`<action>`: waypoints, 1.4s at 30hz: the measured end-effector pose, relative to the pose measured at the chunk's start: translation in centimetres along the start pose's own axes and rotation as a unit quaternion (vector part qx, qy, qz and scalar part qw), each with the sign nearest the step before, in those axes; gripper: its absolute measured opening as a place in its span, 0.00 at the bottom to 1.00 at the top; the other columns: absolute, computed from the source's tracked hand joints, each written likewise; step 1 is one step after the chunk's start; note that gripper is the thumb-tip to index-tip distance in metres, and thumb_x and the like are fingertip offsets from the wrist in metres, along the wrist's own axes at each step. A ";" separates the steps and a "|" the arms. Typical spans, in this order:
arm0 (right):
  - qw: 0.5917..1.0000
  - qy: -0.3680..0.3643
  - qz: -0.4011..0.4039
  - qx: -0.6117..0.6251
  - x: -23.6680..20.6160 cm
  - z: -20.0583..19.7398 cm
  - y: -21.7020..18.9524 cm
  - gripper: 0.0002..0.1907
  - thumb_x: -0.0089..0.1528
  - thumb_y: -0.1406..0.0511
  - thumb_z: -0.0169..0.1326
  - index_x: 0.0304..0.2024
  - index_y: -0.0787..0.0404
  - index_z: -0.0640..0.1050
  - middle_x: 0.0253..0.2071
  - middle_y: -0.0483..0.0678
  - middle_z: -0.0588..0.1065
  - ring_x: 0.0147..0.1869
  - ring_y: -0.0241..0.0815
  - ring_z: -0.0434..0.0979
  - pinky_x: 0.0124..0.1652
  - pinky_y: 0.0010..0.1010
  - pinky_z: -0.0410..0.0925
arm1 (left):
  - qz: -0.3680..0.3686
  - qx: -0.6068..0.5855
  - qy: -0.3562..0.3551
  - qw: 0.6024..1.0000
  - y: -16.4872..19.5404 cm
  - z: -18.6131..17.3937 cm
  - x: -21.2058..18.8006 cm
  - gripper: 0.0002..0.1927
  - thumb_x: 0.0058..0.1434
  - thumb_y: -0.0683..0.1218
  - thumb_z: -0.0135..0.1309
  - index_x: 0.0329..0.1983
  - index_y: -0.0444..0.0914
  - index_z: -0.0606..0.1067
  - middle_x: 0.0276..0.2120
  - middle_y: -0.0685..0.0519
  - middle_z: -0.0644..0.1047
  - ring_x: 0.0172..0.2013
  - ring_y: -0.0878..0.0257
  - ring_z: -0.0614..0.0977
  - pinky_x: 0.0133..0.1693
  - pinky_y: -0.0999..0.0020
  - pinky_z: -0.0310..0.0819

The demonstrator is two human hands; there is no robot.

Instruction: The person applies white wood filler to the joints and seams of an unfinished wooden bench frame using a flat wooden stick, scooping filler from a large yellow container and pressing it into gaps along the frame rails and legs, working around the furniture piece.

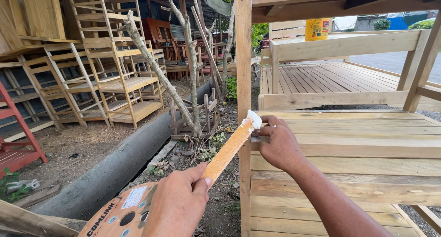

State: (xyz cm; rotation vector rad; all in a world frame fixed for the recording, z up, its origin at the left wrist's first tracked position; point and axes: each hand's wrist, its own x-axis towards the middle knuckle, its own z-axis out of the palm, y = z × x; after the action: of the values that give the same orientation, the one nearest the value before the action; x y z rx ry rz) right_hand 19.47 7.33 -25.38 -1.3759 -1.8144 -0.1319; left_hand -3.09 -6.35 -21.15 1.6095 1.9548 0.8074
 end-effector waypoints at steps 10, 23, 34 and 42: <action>0.980 0.060 -0.184 0.041 -2.2 0.1 2.9 0.20 0.49 0.76 0.50 0.36 0.55 0.87 0.58 0.51 0.74 0.59 0.50 0.73 0.59 0.38 0.68 | 0.049 0.026 0.042 0.998 -1.2 2.0 0.5 0.19 0.64 0.52 0.56 0.59 0.55 0.76 0.37 0.42 0.84 0.41 0.48 0.86 0.50 0.56 0.77; 0.729 0.065 0.208 0.649 -5.1 1.5 0.3 0.26 0.51 0.81 0.45 0.52 0.72 0.78 0.56 0.56 0.75 0.55 0.43 0.75 0.55 0.32 0.68 | -0.025 -0.153 -0.073 0.985 -4.1 4.7 2.6 0.20 0.68 0.48 0.56 0.64 0.53 0.76 0.22 0.53 0.81 0.19 0.67 0.78 0.27 0.68 0.74; 0.711 0.043 0.255 0.654 -5.5 0.4 -0.8 0.25 0.53 0.80 0.44 0.53 0.72 0.78 0.49 0.49 0.74 0.54 0.38 0.71 0.53 0.35 0.66 | -0.034 -0.134 -0.079 0.987 -4.0 5.5 2.7 0.21 0.68 0.47 0.53 0.64 0.53 0.75 0.22 0.52 0.82 0.19 0.67 0.79 0.28 0.70 0.76; 0.758 0.030 0.268 0.593 -6.1 1.9 0.3 0.23 0.57 0.78 0.46 0.53 0.66 0.81 0.44 0.50 0.76 0.43 0.36 0.71 0.50 0.32 0.68 | 0.007 -0.142 -0.026 0.990 -3.5 4.3 2.3 0.20 0.67 0.48 0.55 0.63 0.52 0.76 0.22 0.52 0.82 0.19 0.66 0.81 0.28 0.69 0.79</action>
State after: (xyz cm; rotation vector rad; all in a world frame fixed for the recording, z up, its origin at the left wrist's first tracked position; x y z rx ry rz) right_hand 18.95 3.88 -30.75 -0.8106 -0.9442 1.0894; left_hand -3.07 -4.01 -26.65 1.4606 1.7060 0.9881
